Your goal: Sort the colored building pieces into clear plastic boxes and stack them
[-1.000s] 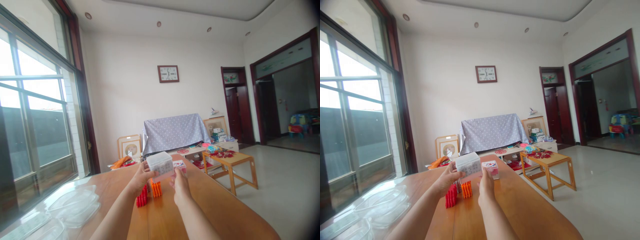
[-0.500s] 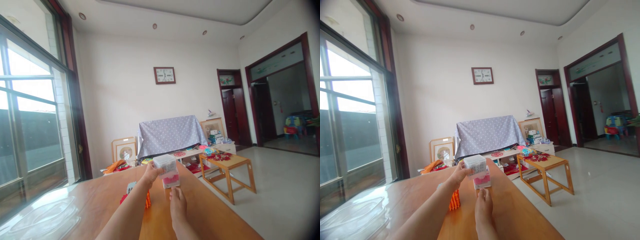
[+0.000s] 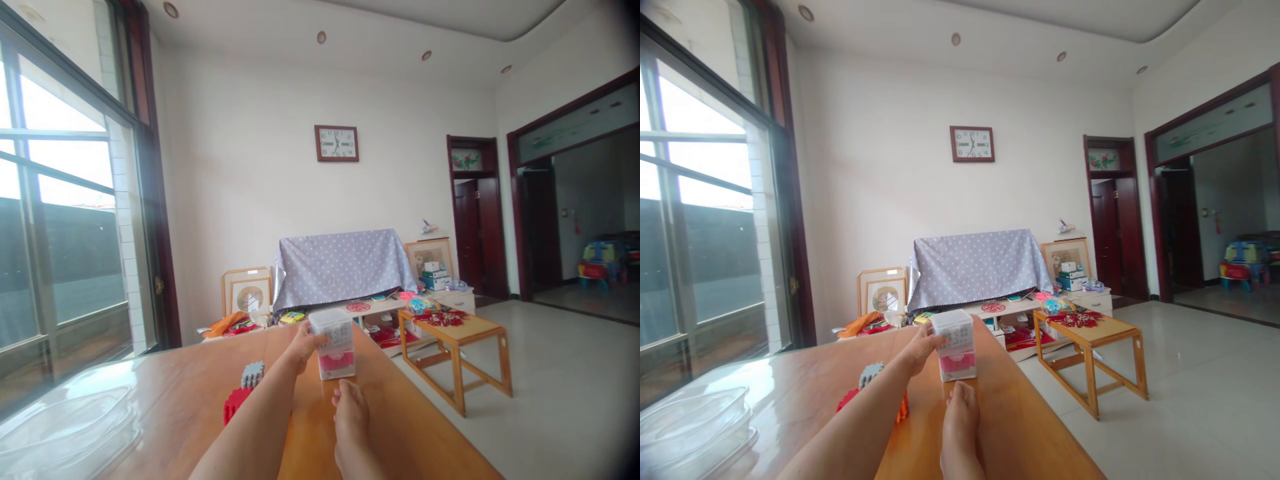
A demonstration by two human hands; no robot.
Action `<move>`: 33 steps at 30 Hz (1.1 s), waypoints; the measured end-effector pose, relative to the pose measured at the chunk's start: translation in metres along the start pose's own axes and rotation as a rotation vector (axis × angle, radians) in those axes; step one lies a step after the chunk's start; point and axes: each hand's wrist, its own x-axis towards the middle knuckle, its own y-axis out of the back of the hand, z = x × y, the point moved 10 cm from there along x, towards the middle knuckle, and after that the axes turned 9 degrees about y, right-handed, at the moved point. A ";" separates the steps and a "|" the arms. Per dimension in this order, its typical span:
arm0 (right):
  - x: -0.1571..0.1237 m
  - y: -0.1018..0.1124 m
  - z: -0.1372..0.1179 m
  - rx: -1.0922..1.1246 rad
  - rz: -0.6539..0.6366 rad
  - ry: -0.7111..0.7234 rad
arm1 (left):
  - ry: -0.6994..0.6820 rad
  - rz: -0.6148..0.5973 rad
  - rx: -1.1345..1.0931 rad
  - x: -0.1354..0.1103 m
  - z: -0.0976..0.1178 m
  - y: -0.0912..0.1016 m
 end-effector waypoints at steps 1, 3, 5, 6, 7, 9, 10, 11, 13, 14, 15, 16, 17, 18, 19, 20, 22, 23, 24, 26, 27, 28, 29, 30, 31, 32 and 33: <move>-0.002 0.005 0.002 0.018 0.059 -0.051 | -0.005 -0.019 -0.007 0.003 -0.001 -0.001; -0.006 0.010 0.004 0.052 0.138 -0.117 | -0.028 -0.062 -0.016 0.008 -0.002 -0.004; -0.007 0.009 0.000 0.069 0.140 -0.115 | -0.054 -0.103 -0.023 0.010 0.000 -0.008; -0.007 0.009 -0.001 0.074 0.137 -0.112 | -0.066 -0.124 -0.027 0.010 0.001 -0.011; -0.007 0.009 -0.003 0.079 0.139 -0.107 | -0.076 -0.142 -0.030 0.010 0.002 -0.014; -0.007 0.009 -0.006 0.083 0.139 -0.100 | -0.091 -0.155 -0.028 0.008 0.005 -0.017; -0.008 0.009 -0.007 0.081 0.137 -0.099 | -0.092 -0.139 -0.020 0.007 0.005 -0.017; -0.008 0.009 -0.009 0.078 0.134 -0.102 | -0.089 -0.112 -0.011 0.007 0.005 -0.015; -0.010 0.006 -0.011 0.068 0.115 -0.119 | -0.072 -0.041 0.004 0.006 0.003 -0.008; -0.011 0.004 -0.012 0.062 0.100 -0.133 | -0.063 -0.002 0.008 0.005 0.002 -0.004; -0.012 0.001 -0.012 0.057 0.082 -0.145 | -0.053 0.038 0.011 0.004 0.002 0.001; -0.014 -0.002 -0.011 0.052 0.058 -0.154 | -0.045 0.077 0.011 0.001 0.003 0.007; -0.016 -0.006 -0.010 0.046 0.030 -0.161 | -0.039 0.119 0.011 -0.004 0.004 0.013; -0.018 -0.011 -0.008 0.037 -0.002 -0.165 | -0.036 0.157 0.011 -0.011 0.007 0.020; -0.020 -0.015 -0.006 0.026 -0.037 -0.163 | -0.038 0.187 0.009 -0.020 0.011 0.026; -0.022 -0.020 -0.004 0.008 -0.078 -0.151 | -0.047 0.204 0.008 -0.031 0.016 0.032; -0.025 -0.029 -0.001 -0.063 -0.167 -0.100 | -0.084 0.221 -0.001 -0.059 0.030 0.046; -0.027 -0.032 0.000 -0.115 -0.209 -0.059 | -0.104 0.230 -0.008 -0.076 0.036 0.054; -0.028 -0.034 -0.001 -0.172 -0.245 -0.012 | -0.127 0.255 -0.019 -0.093 0.041 0.066; -0.030 -0.036 -0.002 -0.281 -0.294 0.077 | -0.149 0.319 -0.021 -0.128 0.047 0.094; -0.031 -0.035 -0.002 -0.326 -0.306 0.114 | -0.135 0.351 -0.016 -0.143 0.046 0.108; -0.032 -0.035 -0.003 -0.361 -0.313 0.145 | -0.117 0.390 -0.015 -0.158 0.043 0.124; -0.033 -0.034 -0.004 -0.388 -0.316 0.171 | -0.097 0.423 -0.005 -0.171 0.038 0.140; -0.034 -0.034 -0.005 -0.409 -0.322 0.192 | -0.081 0.449 0.014 -0.183 0.034 0.155; -0.035 -0.033 -0.006 -0.425 -0.327 0.212 | -0.067 0.483 0.031 -0.193 0.029 0.170; -0.036 -0.034 -0.008 -0.436 -0.336 0.232 | -0.059 0.515 0.040 -0.202 0.025 0.185; -0.038 -0.035 -0.009 -0.447 -0.348 0.251 | -0.054 0.553 0.042 -0.211 0.021 0.200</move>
